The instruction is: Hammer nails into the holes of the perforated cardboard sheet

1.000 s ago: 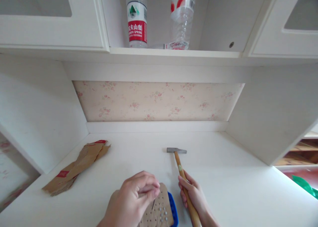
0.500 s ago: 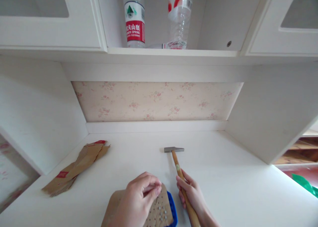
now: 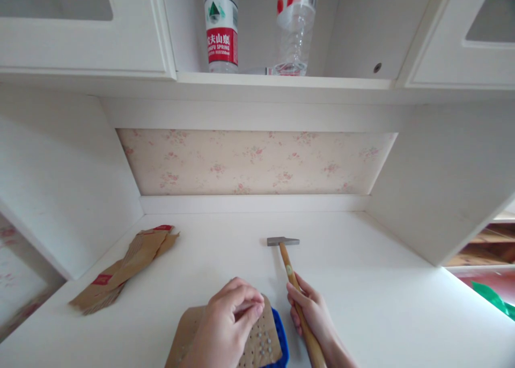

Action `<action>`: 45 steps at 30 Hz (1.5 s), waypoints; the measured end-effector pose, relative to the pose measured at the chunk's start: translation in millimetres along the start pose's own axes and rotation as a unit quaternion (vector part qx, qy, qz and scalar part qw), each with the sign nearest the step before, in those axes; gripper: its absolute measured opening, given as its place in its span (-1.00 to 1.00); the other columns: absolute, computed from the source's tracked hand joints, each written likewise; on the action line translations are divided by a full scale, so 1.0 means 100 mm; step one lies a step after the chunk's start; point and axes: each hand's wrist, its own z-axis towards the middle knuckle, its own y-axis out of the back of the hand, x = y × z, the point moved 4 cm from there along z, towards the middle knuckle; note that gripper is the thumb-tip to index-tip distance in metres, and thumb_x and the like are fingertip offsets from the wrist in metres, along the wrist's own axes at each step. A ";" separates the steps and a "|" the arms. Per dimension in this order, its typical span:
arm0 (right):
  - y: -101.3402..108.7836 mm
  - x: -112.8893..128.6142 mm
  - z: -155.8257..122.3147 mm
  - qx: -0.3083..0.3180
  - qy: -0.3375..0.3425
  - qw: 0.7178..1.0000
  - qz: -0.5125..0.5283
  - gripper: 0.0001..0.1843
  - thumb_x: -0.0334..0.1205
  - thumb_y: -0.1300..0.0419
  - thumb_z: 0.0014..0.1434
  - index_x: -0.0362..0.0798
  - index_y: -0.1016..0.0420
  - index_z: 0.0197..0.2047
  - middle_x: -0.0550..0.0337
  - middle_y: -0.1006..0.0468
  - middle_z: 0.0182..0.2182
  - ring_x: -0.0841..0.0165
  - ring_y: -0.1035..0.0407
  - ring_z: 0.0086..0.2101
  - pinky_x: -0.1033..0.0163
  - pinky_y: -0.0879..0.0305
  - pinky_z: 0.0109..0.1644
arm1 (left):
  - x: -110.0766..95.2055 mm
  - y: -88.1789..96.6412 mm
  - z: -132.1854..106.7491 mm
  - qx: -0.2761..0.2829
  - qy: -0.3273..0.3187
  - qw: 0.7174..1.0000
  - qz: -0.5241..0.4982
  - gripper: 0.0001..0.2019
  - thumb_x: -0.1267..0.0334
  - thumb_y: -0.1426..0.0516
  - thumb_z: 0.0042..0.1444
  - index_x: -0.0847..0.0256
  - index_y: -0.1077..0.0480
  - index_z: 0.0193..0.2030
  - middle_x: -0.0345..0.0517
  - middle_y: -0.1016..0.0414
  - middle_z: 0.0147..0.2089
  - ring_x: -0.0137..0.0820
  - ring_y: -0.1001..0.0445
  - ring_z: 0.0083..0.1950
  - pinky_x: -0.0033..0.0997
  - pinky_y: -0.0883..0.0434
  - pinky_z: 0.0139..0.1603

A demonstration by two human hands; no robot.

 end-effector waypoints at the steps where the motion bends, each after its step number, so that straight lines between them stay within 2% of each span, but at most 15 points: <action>1: 0.00 0.00 0.00 0.000 -0.002 1.000 0.000 -0.59 -0.03 -0.22 0.17 0.01 -0.31 0.04 0.55 -0.29 -0.64 0.58 -0.16 -0.80 0.47 -0.15 -0.84 | 0.00 0.00 0.00 -0.001 -0.001 1.000 0.001 -0.88 0.19 -0.15 0.25 0.13 -0.46 -0.29 -0.17 -0.44 -0.25 -0.41 -0.56 -0.25 -0.53 -0.53 -0.16; 9: 0.02 -0.02 0.00 0.006 -0.006 1.000 0.003 -0.58 0.00 -0.23 0.15 0.02 -0.33 0.03 0.54 -0.30 -0.62 0.58 -0.17 -0.79 0.46 -0.16 -0.83 | 0.00 0.04 -0.04 -0.025 -0.020 0.999 0.040 -0.86 0.20 -0.15 0.24 0.12 -0.46 -0.34 -0.19 -0.43 -0.30 -0.44 -0.52 -0.31 -0.59 -0.50 -0.27; 15: -0.01 0.02 0.00 0.008 -0.004 1.000 0.014 -0.61 -0.02 -0.26 0.13 0.00 -0.36 -0.03 0.54 -0.31 -0.63 0.58 -0.18 -0.79 0.47 -0.14 -0.84 | 0.01 0.04 -0.08 -0.021 -0.022 0.998 0.059 -0.85 0.22 -0.14 0.25 0.11 -0.47 -0.33 -0.19 -0.43 -0.29 -0.44 -0.51 -0.31 -0.61 -0.46 -0.29; 23: 0.00 0.01 0.00 0.011 -0.001 1.000 0.014 -0.64 -0.05 -0.23 0.17 -0.01 -0.34 -0.02 0.54 -0.30 -0.64 0.59 -0.17 -0.80 0.49 -0.13 -0.83 | 0.02 0.02 -0.11 -0.029 -0.057 0.993 0.097 -0.85 0.26 -0.12 0.27 0.10 -0.47 -0.32 -0.20 -0.45 -0.31 -0.44 -0.50 -0.28 -0.60 -0.43 -0.25; 27: 0.00 0.02 -0.01 0.014 0.002 1.000 0.005 -0.65 -0.05 -0.22 0.18 -0.01 -0.34 -0.02 0.53 -0.31 -0.62 0.58 -0.18 -0.79 0.48 -0.15 -0.83 | 0.05 0.00 -0.16 -0.031 -0.086 0.987 0.134 -0.86 0.31 -0.11 0.28 0.10 -0.46 -0.30 -0.19 -0.45 -0.30 -0.47 -0.49 -0.34 -0.61 -0.43 -0.33; 29: -0.01 0.02 -0.01 0.016 0.002 1.000 0.000 -0.64 -0.05 -0.21 0.18 -0.02 -0.34 0.00 0.53 -0.31 -0.62 0.59 -0.18 -0.78 0.48 -0.15 -0.83 | 0.04 -0.02 -0.19 -0.034 -0.118 0.978 0.170 -0.86 0.35 -0.08 0.29 0.10 -0.46 -0.25 -0.17 -0.46 -0.28 -0.47 -0.51 -0.33 -0.60 -0.46 -0.29; 33: -0.01 0.04 -0.03 0.004 0.000 1.000 -0.022 -0.56 -0.06 -0.20 0.19 -0.03 -0.31 0.09 0.54 -0.30 -0.63 0.58 -0.18 -0.78 0.47 -0.15 -0.83 | 0.01 -0.07 -0.23 -0.037 -0.158 0.960 0.227 -0.82 0.39 -0.04 0.31 0.07 -0.41 -0.07 -0.11 -0.51 -0.14 -0.41 -0.57 -0.15 -0.52 -0.49 -0.07; 38: -0.09 0.10 -0.24 -0.014 0.015 0.998 -0.056 -0.34 -0.01 -0.21 0.18 -0.09 -0.20 0.27 0.57 -0.22 -0.70 0.55 -0.13 -0.79 0.46 -0.11 -0.82 | 0.12 -0.12 -0.25 -0.078 -0.124 0.969 0.200 -0.71 0.41 0.00 0.30 0.03 -0.31 0.09 -0.12 -0.53 -0.10 -0.39 -0.61 -0.14 -0.50 -0.54 -0.12; 42: -0.06 0.10 -0.58 -0.031 0.012 0.997 -0.072 -0.09 0.15 -0.20 0.15 -0.17 0.00 0.39 0.59 -0.13 -0.73 0.55 -0.03 -0.80 0.44 0.03 -0.78 | 0.27 -0.15 -0.24 -0.062 -0.069 0.982 0.162 -0.55 0.50 -0.04 0.22 0.01 -0.18 0.19 -0.19 -0.56 -0.15 -0.41 -0.63 -0.18 -0.51 -0.54 -0.14; 44: 0.07 0.12 -0.78 -0.057 0.027 0.992 -0.108 -0.04 0.23 -0.24 0.07 -0.21 -0.11 0.36 0.57 -0.10 -0.74 0.56 -0.03 -0.75 0.43 0.06 -0.69 | 0.30 -0.16 -0.24 -0.039 -0.052 0.985 0.157 -0.48 0.54 -0.05 0.19 0.01 -0.13 0.24 -0.23 -0.59 -0.17 -0.41 -0.62 -0.18 -0.50 -0.53 -0.12; 45: 0.16 0.16 -0.89 -0.081 0.043 0.987 -0.132 -0.05 0.24 -0.26 0.03 -0.19 -0.21 0.32 0.50 -0.18 -0.71 0.53 -0.11 -0.71 0.41 -0.02 -0.65 | 0.31 -0.16 -0.24 -0.028 -0.046 0.985 0.161 -0.45 0.55 -0.05 0.18 0.00 -0.11 0.25 -0.25 -0.60 -0.19 -0.41 -0.62 -0.19 -0.49 -0.53 -0.12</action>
